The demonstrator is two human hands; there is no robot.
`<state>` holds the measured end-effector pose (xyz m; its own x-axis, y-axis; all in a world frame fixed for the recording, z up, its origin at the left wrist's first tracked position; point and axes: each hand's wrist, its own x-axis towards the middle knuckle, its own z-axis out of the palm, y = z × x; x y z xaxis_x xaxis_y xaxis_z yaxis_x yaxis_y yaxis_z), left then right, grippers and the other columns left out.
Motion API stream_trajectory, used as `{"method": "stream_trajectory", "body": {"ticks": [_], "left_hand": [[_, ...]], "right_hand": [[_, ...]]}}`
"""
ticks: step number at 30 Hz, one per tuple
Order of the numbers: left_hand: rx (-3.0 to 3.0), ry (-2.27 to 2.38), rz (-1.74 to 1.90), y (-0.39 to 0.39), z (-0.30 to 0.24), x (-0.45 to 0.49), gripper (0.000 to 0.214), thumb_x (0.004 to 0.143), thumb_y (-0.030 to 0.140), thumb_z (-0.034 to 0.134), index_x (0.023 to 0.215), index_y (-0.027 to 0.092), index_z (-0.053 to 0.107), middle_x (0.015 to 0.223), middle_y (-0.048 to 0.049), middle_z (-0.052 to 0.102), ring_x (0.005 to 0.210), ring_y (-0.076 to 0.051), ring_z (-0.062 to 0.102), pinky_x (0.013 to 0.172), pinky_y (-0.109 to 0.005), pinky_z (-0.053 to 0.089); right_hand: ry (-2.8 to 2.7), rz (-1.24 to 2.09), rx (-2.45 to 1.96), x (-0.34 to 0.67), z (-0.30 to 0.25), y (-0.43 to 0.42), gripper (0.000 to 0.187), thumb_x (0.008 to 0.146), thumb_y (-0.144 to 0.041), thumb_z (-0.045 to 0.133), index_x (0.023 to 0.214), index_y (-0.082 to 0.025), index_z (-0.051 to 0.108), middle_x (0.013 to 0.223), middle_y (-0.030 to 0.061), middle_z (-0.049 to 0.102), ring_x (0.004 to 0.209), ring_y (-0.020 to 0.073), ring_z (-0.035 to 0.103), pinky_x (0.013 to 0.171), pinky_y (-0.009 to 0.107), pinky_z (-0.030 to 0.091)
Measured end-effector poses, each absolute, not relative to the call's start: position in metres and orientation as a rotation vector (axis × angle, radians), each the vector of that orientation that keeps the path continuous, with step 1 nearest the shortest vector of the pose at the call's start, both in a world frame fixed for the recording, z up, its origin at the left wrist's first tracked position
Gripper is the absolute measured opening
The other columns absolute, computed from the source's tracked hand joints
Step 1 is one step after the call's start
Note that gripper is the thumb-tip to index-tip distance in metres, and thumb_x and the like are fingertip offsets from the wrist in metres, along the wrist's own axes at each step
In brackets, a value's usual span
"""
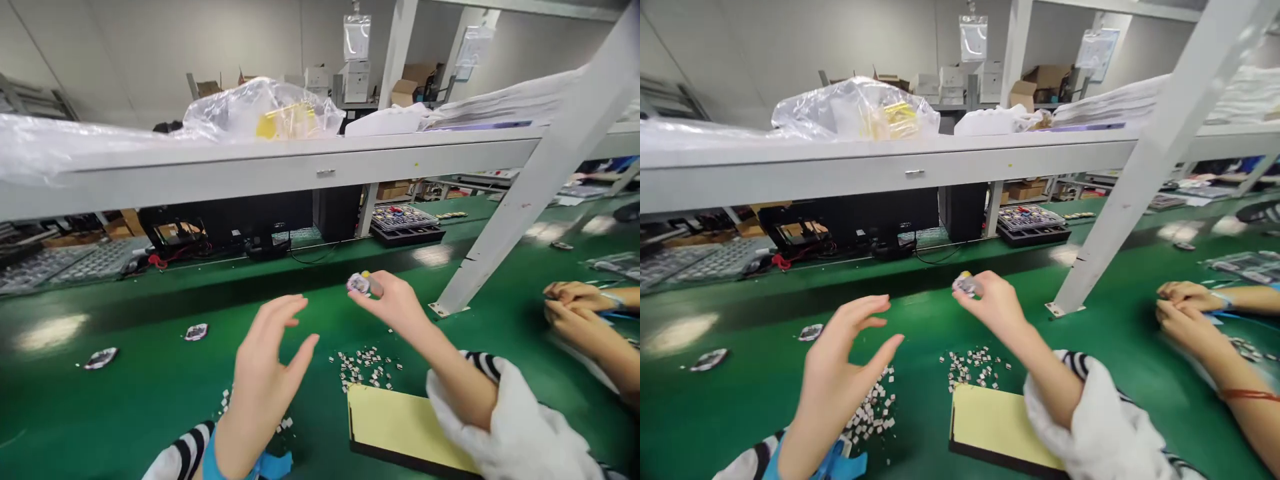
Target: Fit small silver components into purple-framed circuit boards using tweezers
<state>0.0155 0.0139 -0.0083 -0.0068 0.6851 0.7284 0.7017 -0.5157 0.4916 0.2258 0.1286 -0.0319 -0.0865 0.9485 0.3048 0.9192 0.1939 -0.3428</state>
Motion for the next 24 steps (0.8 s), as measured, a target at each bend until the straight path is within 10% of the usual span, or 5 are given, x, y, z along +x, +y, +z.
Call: {"method": "stream_trajectory", "body": {"ticks": [5, 13, 21, 24], "left_hand": [[-2.388, -1.369, -1.41, 0.027, -0.03, 0.044, 0.048, 0.075, 0.003, 0.052, 0.12, 0.019, 0.043, 0.12, -0.0093, 0.049, 0.113, -0.02, 0.047, 0.094, -0.034, 0.045], [-2.282, -1.284, -1.721, 0.024, -0.032, 0.046, 0.036, 0.076, 0.003, 0.051, 0.109, 0.016, 0.052, 0.111, -0.0086, 0.059, 0.103, -0.017, 0.056, 0.091, -0.028, 0.048], [-2.425, -1.322, -2.163, 0.005, -0.009, 0.033, 0.031, 0.068, 0.006, 0.067, 0.093, 0.021, 0.058, 0.106, -0.0046, 0.06, 0.1, -0.019, 0.058, 0.081, -0.027, 0.053], [-2.475, -1.21, -2.081, -0.005, 0.0, 0.03, 0.019, 0.067, 0.004, 0.067, 0.075, 0.018, 0.057, 0.106, -0.0041, 0.06, 0.097, -0.019, 0.059, 0.077, -0.027, 0.053]], "right_hand": [[-1.979, 0.126, -0.932, 0.176, -0.012, 0.054, 0.019, 0.076, -0.032, 0.055, 0.063, -0.018, 0.055, 0.072, 0.0002, 0.055, 0.045, 0.0057, 0.046, 0.041, 0.019, 0.034], [-1.915, -0.024, -0.92, 0.172, -0.016, 0.048, 0.034, 0.08, -0.042, 0.054, 0.059, -0.017, 0.045, 0.068, 0.0007, 0.047, 0.039, 0.0044, 0.039, 0.035, 0.021, 0.029], [-1.768, 0.887, -0.616, 0.223, 0.012, 0.04, 0.053, 0.093, -0.045, 0.026, 0.049, -0.017, 0.042, 0.074, 0.0061, 0.06, 0.073, 0.0164, 0.058, 0.061, 0.029, 0.045], [-1.688, 1.022, -0.513, 0.239, 0.017, 0.034, 0.059, 0.091, -0.053, 0.018, 0.057, -0.022, 0.053, 0.054, 0.0052, 0.057, 0.053, 0.0153, 0.056, 0.048, 0.028, 0.045]]}}
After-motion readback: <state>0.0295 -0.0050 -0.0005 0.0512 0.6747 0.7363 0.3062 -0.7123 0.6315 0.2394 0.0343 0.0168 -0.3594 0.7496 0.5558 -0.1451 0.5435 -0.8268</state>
